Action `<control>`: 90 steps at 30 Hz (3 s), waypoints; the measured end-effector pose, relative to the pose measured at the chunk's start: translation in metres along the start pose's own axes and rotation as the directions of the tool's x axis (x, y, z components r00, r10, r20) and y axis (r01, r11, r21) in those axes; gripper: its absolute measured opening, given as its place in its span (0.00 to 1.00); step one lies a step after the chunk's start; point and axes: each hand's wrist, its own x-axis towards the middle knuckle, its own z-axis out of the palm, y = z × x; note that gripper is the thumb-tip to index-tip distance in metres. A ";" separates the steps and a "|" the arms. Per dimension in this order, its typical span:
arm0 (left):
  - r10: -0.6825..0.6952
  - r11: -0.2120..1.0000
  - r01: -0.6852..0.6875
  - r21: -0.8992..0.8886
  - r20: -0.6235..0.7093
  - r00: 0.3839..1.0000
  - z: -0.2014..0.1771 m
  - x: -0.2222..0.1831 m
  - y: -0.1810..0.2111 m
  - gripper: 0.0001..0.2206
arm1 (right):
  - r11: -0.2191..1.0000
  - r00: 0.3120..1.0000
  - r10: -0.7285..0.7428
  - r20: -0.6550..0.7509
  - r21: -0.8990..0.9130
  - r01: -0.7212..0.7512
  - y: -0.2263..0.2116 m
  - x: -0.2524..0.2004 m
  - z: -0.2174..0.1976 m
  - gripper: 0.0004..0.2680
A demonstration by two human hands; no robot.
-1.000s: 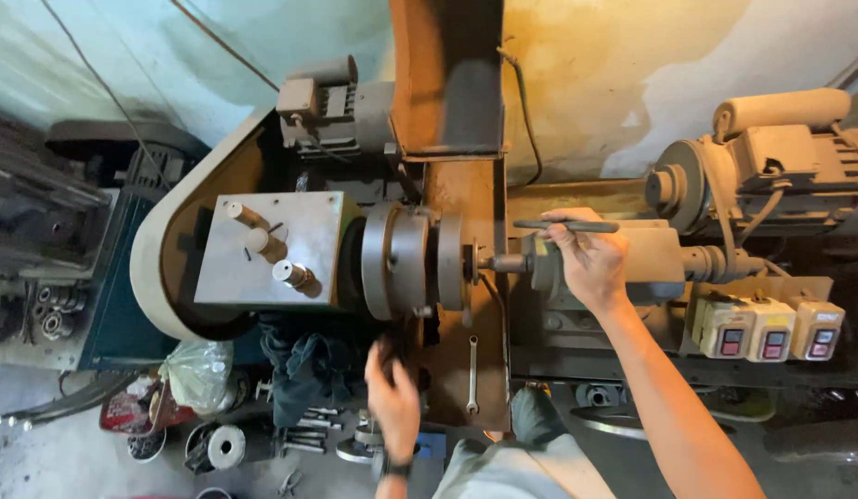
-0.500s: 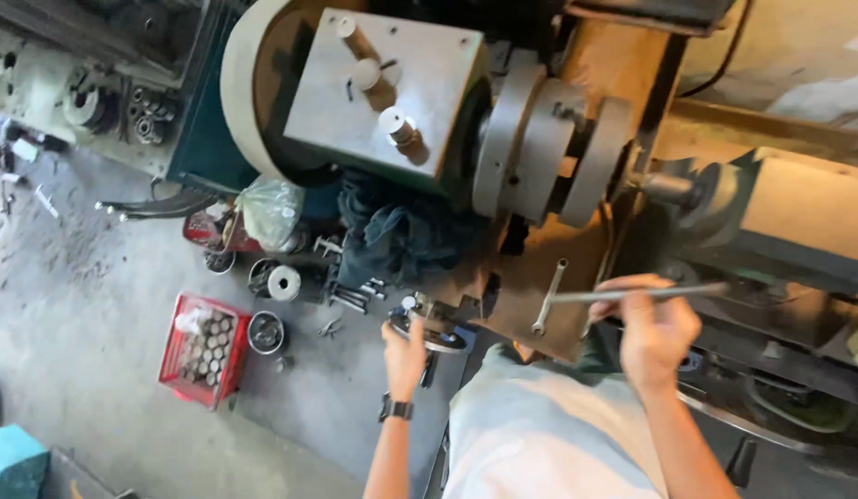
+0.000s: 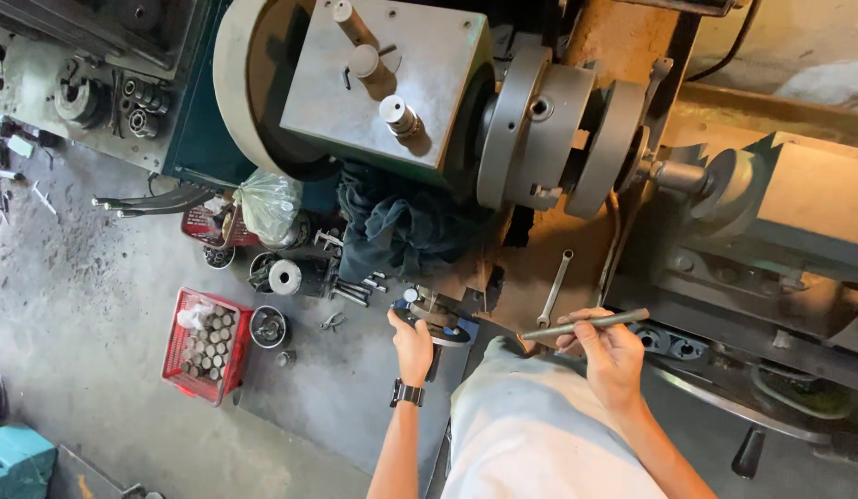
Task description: Using a lathe to machine or adjust a metal component in a workshop environment.
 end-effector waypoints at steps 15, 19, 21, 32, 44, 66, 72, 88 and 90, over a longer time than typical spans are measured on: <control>-0.068 0.903 -0.048 0.428 0.250 0.966 -0.053 0.006 0.064 0.34 | 0.976 0.966 -0.215 -0.147 -0.066 0.207 -0.089 0.010 0.010 0.05; 0.529 0.819 -0.560 0.122 0.218 0.820 -0.095 -0.062 0.223 0.19 | 0.858 0.848 -0.506 -0.157 -0.197 0.475 -0.177 0.028 -0.022 0.04; 0.807 0.578 -0.804 -0.137 -0.046 0.588 -0.086 -0.071 0.296 0.13 | 0.777 0.805 -0.583 -0.110 -0.365 0.513 -0.191 0.064 -0.043 0.05; 0.568 0.675 -0.598 0.432 0.212 0.795 0.059 0.139 0.439 0.24 | -0.024 0.408 -0.884 0.228 -0.894 0.447 -0.193 0.163 -0.053 0.04; 0.721 0.553 -0.804 -0.218 -0.359 0.593 0.041 -0.010 0.254 0.23 | -0.106 0.412 -0.874 0.256 -0.930 0.352 -0.192 0.166 -0.052 0.05; 0.752 0.462 -0.837 -0.291 -0.371 0.544 0.015 -0.025 0.275 0.22 | 0.156 0.503 -0.859 0.094 -0.887 0.433 -0.167 0.149 -0.070 0.04; 0.612 0.760 -0.633 -0.150 -0.163 0.774 -0.048 -0.053 0.118 0.11 | 0.879 0.823 -0.476 -0.312 -0.139 0.456 -0.119 0.032 -0.040 0.06; -0.097 0.972 0.101 -0.212 0.027 0.995 0.001 -0.018 0.010 0.26 | 0.916 0.967 -0.018 0.254 -0.382 0.118 -0.050 -0.021 0.032 0.08; -0.141 0.943 0.157 -0.294 0.074 0.987 -0.003 -0.018 0.012 0.25 | 0.927 0.969 -0.003 0.246 -0.363 0.095 -0.049 -0.023 0.032 0.08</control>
